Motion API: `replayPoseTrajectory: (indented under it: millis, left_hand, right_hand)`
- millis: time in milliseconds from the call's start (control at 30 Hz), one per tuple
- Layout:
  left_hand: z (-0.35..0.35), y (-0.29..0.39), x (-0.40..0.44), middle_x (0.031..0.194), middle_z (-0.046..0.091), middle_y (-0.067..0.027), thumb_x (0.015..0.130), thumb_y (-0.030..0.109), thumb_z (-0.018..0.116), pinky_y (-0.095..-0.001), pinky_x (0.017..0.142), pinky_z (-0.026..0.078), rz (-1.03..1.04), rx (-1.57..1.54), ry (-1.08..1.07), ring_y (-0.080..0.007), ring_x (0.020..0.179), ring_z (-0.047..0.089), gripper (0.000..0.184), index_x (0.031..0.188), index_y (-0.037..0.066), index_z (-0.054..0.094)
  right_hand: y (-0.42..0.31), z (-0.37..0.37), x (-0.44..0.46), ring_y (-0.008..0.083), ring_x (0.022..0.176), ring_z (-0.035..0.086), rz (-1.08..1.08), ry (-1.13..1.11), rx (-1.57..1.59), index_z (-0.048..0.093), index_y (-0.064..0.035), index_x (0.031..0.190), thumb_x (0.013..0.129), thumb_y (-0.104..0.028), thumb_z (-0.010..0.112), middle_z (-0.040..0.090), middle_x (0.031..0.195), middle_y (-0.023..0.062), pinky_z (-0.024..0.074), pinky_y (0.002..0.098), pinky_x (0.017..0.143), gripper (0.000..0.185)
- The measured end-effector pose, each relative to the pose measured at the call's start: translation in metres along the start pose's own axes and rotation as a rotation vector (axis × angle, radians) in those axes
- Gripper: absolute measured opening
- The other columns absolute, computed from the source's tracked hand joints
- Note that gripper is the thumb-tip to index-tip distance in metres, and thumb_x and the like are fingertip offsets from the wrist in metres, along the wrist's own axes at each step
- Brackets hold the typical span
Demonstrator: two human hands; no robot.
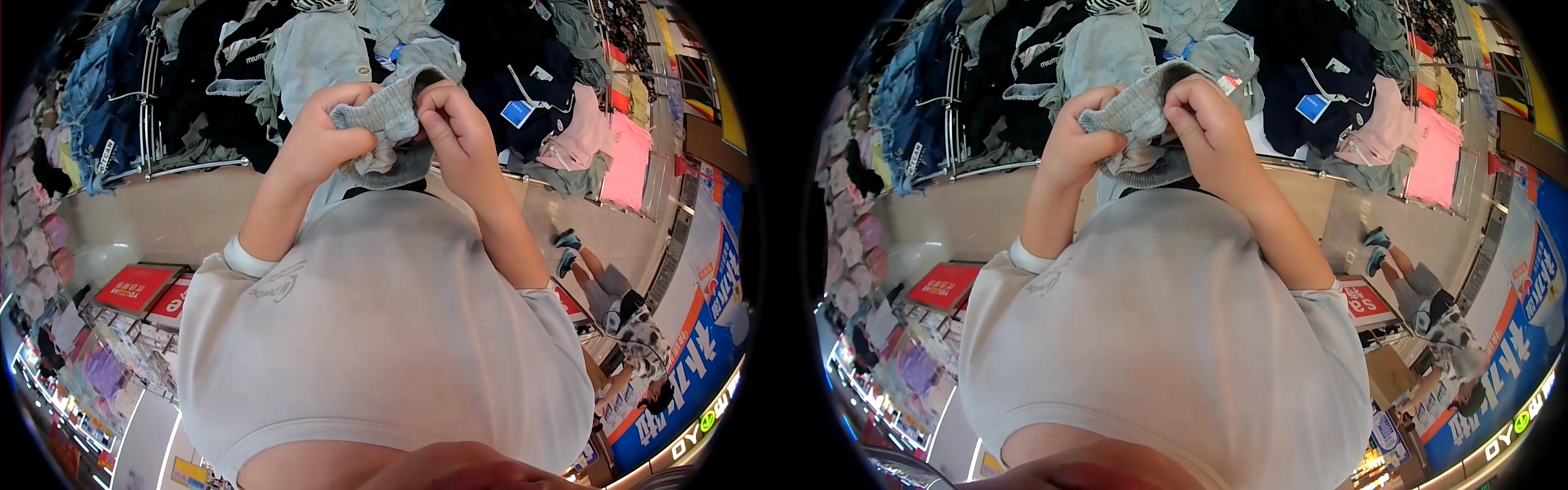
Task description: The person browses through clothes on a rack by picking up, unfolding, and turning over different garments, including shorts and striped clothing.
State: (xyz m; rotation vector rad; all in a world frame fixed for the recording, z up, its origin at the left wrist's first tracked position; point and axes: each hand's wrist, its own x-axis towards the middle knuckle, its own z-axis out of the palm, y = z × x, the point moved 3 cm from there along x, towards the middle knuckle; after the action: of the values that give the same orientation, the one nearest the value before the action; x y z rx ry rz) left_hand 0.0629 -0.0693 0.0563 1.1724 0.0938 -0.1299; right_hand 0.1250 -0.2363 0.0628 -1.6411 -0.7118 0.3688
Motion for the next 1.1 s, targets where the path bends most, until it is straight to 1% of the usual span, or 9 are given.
replayPoseTrajectory:
  millis: [200,367,500,600,700,767,900,1033,1100]
  left_hand:
    - [0.026,-0.003,0.012,0.091,0.061,-0.0039,0.063,-0.007,0.053,-0.0246,0.069,0.042,0.03,-0.008,0.042,-0.0106,0.079,0.052,0.015,0.076,-0.002,0.058]
    - [0.031,-0.01,0.016,0.09,0.062,-0.0035,0.064,-0.007,0.054,-0.0247,0.071,0.043,-0.028,0.021,0.112,-0.0105,0.08,0.054,0.019,0.082,-0.003,0.061]
    - [0.034,-0.01,0.016,0.09,0.064,-0.005,0.065,-0.006,0.056,-0.0259,0.074,0.046,-0.081,-0.037,0.172,-0.0122,0.081,0.058,0.026,0.09,-0.003,0.063]
    - [0.038,-0.014,0.012,0.092,0.065,-0.007,0.066,-0.006,0.058,-0.0279,0.075,0.048,-0.087,-0.122,0.227,-0.0144,0.082,0.061,0.03,0.095,-0.003,0.063]
    - [0.043,-0.014,0.008,0.094,0.066,-0.0091,0.067,-0.006,0.058,-0.0304,0.077,0.051,-0.061,-0.191,0.301,-0.0168,0.083,0.064,0.034,0.101,-0.005,0.061]
    - [0.045,-0.012,0.006,0.095,0.066,-0.0101,0.068,-0.006,0.057,-0.0316,0.078,0.052,-0.043,-0.194,0.322,-0.0179,0.084,0.065,0.036,0.104,-0.005,0.06]
    - [0.049,-0.012,0.006,0.106,0.065,-0.0139,0.068,-0.003,0.052,-0.0332,0.088,0.051,-0.042,-0.143,0.339,-0.0218,0.095,0.064,0.047,0.114,-0.007,0.055]
    - [0.054,-0.006,0.006,0.099,0.066,-0.0141,0.072,-0.006,0.053,-0.0342,0.078,0.054,0.047,-0.282,0.368,-0.022,0.086,0.066,0.038,0.109,-0.008,0.057]
    - [0.045,-0.006,0.005,0.101,0.065,-0.0149,0.073,-0.005,0.052,-0.0347,0.08,0.054,0.072,-0.27,0.39,-0.0226,0.088,0.066,0.038,0.11,-0.009,0.056]
  right_hand:
    - [0.019,-0.028,-0.007,0.0111,0.079,0.055,0.141,-0.042,0.432,0.05,-0.0023,0.096,0.098,-0.006,0.045,0.055,0.087,0.0036,0.0469,0.0251,0.073,0.006]
    - [0.031,-0.057,-0.011,0.0108,0.077,0.055,0.139,-0.026,0.488,0.052,-0.0022,0.097,0.099,-0.009,0.047,0.059,0.084,0.0042,0.0467,0.0246,0.072,0.008]
    - [0.047,-0.074,-0.017,0.0094,0.075,0.056,0.209,0.009,0.436,0.058,-0.0013,0.097,0.096,-0.01,0.055,0.06,0.081,0.0023,0.0465,0.0235,0.069,0.009]
    - [0.057,-0.089,-0.022,0.0101,0.077,0.057,0.222,0.253,0.314,0.063,-0.0006,0.104,0.088,-0.011,0.068,0.061,0.085,0.0026,0.0463,0.0235,0.07,0.02]
    - [0.06,-0.092,-0.025,0.013,0.077,0.058,0.072,0.237,-0.141,0.062,0.0001,0.107,0.081,-0.018,0.076,0.063,0.088,0.0046,0.0464,0.0244,0.071,0.035]
    - [0.066,-0.084,-0.031,0.0164,0.076,0.06,0.069,0.226,-0.168,0.061,0.0002,0.111,0.074,-0.024,0.082,0.063,0.087,0.0069,0.0473,0.0269,0.07,0.049]
    - [0.07,-0.06,-0.041,0.0163,0.071,0.057,0.316,0.016,-0.198,0.059,0.0013,0.115,0.079,-0.025,0.078,0.064,0.083,0.0082,0.0476,0.0308,0.067,0.048]
    - [0.118,-0.048,-0.045,0.0129,0.091,0.062,0.398,-0.104,0.121,0.054,0.0031,0.125,0.093,-0.01,0.06,0.066,0.105,0.0056,0.0483,0.0256,0.081,0.035]
    - [0.109,-0.055,-0.051,0.0135,0.085,0.064,0.501,0.006,0.819,0.06,0.001,0.112,0.092,-0.011,0.059,0.068,0.098,0.0065,0.0504,0.0282,0.073,0.023]
